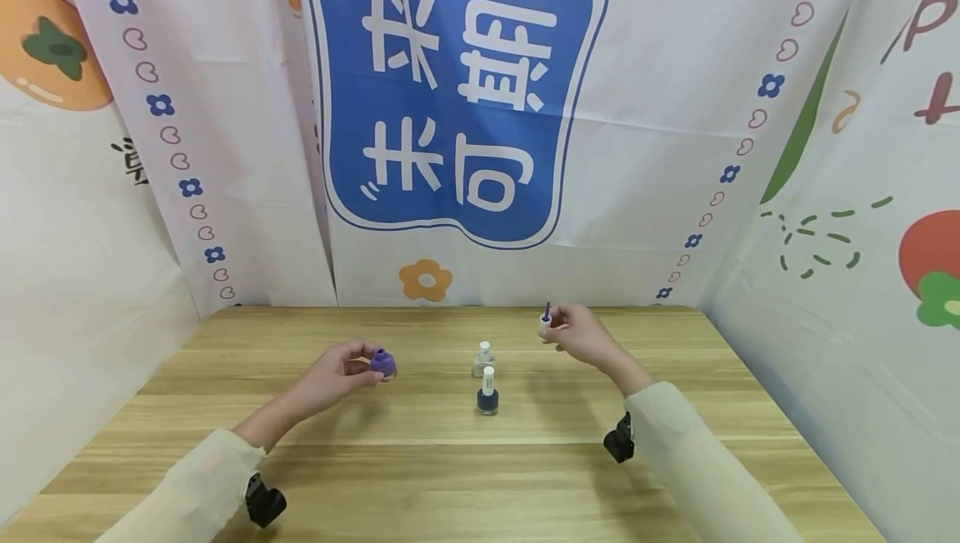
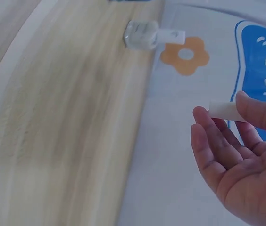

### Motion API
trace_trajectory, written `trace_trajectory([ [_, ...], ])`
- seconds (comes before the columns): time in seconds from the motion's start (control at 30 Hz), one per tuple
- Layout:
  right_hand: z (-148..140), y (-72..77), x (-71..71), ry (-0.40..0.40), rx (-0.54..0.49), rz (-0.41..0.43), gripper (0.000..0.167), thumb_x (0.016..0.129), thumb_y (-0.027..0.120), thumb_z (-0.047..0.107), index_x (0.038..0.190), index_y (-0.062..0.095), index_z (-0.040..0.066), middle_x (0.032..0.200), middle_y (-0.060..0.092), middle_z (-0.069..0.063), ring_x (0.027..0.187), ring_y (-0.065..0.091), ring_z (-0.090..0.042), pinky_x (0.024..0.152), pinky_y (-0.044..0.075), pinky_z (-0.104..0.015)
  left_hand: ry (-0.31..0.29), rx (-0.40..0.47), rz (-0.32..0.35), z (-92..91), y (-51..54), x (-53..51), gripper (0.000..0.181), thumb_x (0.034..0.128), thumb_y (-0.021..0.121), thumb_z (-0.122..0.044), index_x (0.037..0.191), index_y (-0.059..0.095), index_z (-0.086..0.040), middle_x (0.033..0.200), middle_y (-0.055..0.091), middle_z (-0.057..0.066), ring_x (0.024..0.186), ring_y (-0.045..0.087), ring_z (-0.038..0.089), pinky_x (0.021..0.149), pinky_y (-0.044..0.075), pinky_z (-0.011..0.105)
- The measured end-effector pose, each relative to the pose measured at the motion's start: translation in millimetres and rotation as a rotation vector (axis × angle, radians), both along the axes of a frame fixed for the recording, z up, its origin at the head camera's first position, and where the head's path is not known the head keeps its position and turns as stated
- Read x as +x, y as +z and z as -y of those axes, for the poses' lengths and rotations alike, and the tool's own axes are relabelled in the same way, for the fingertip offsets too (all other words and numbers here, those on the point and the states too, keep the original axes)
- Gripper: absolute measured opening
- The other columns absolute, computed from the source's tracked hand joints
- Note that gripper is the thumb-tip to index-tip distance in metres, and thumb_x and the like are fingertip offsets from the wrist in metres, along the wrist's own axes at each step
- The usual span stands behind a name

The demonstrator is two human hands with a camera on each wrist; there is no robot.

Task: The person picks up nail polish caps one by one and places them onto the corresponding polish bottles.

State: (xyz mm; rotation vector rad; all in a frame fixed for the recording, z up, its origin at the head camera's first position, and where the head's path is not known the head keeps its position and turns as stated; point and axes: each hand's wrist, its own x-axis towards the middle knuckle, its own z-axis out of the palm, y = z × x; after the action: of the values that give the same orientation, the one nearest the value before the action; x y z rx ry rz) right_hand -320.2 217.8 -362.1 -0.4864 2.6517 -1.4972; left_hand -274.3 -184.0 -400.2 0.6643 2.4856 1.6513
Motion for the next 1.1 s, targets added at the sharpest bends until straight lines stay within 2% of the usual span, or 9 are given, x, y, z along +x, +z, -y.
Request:
trace_trajectory([
  [0.13, 6.6, 9.6, 7.3, 0.027, 0.005, -0.025, 0.019, 0.094, 0.064, 0.008, 0.105, 0.055, -0.005, 0.102, 0.062, -0.016, 0.091, 0.065, -0.026, 0.078, 0.056, -0.042, -0.017, -0.003, -0.010, -7.6, 2.5, 2.5, 0.024, 0.0929, 0.064, -0.006, 0.114, 0.057, 0.004, 0.112, 0.061, 0.017, 0.099, 0.064, 0.028, 0.084, 0.055, 0.036],
  [0.27, 13.9, 18.6, 16.0, 0.050, 0.026, -0.059, 0.019, 0.094, 0.065, 0.010, 0.106, 0.058, -0.003, 0.101, 0.063, -0.014, 0.088, 0.064, -0.023, 0.075, 0.055, -0.038, -0.034, 0.002, -0.016, -15.2, 6.0, 5.7, 0.024, 0.0928, 0.065, -0.006, 0.114, 0.057, 0.004, 0.110, 0.062, 0.016, 0.097, 0.064, 0.027, 0.083, 0.055, 0.036],
  [0.4, 22.6, 25.2, 24.4, 0.074, 0.033, -0.081, 0.017, 0.094, 0.065, 0.010, 0.106, 0.059, -0.001, 0.099, 0.064, -0.011, 0.088, 0.064, -0.022, 0.077, 0.055, -0.041, -0.046, -0.009, -0.022, -23.0, 8.1, 8.7, 0.024, 0.0926, 0.065, -0.007, 0.113, 0.058, 0.003, 0.110, 0.063, 0.015, 0.097, 0.064, 0.026, 0.082, 0.055, 0.033],
  [0.5, 28.6, 28.2, 30.1, 0.096, 0.030, -0.095, 0.016, 0.094, 0.065, 0.008, 0.106, 0.061, 0.000, 0.099, 0.063, -0.010, 0.090, 0.064, -0.023, 0.079, 0.055, -0.042, -0.051, -0.018, -0.027, -28.5, 9.4, 11.1, 0.024, 0.0925, 0.065, -0.007, 0.113, 0.058, 0.002, 0.109, 0.064, 0.015, 0.096, 0.064, 0.025, 0.082, 0.055, 0.032],
  [0.67, 36.2, 31.9, 39.5, 0.117, 0.047, -0.133, 0.015, 0.092, 0.067, 0.008, 0.105, 0.062, 0.001, 0.099, 0.063, -0.007, 0.091, 0.063, -0.022, 0.078, 0.055, -0.035, -0.056, -0.020, -0.024, -36.7, 11.6, 14.6, 0.024, 0.0923, 0.066, -0.007, 0.113, 0.059, 0.001, 0.109, 0.063, 0.014, 0.096, 0.064, 0.025, 0.081, 0.055, 0.032],
  [1.1, 47.6, 40.9, 56.1, 0.196, 0.165, -0.279, 0.010, 0.092, 0.068, 0.010, 0.100, 0.064, 0.006, 0.088, 0.064, 0.001, 0.084, 0.061, -0.017, 0.071, 0.053, -0.033, -0.092, -0.001, -0.051, -52.4, 16.4, 23.1, 0.022, 0.0919, 0.066, -0.006, 0.112, 0.060, 0.000, 0.106, 0.064, 0.011, 0.093, 0.064, 0.025, 0.077, 0.056, 0.031],
])
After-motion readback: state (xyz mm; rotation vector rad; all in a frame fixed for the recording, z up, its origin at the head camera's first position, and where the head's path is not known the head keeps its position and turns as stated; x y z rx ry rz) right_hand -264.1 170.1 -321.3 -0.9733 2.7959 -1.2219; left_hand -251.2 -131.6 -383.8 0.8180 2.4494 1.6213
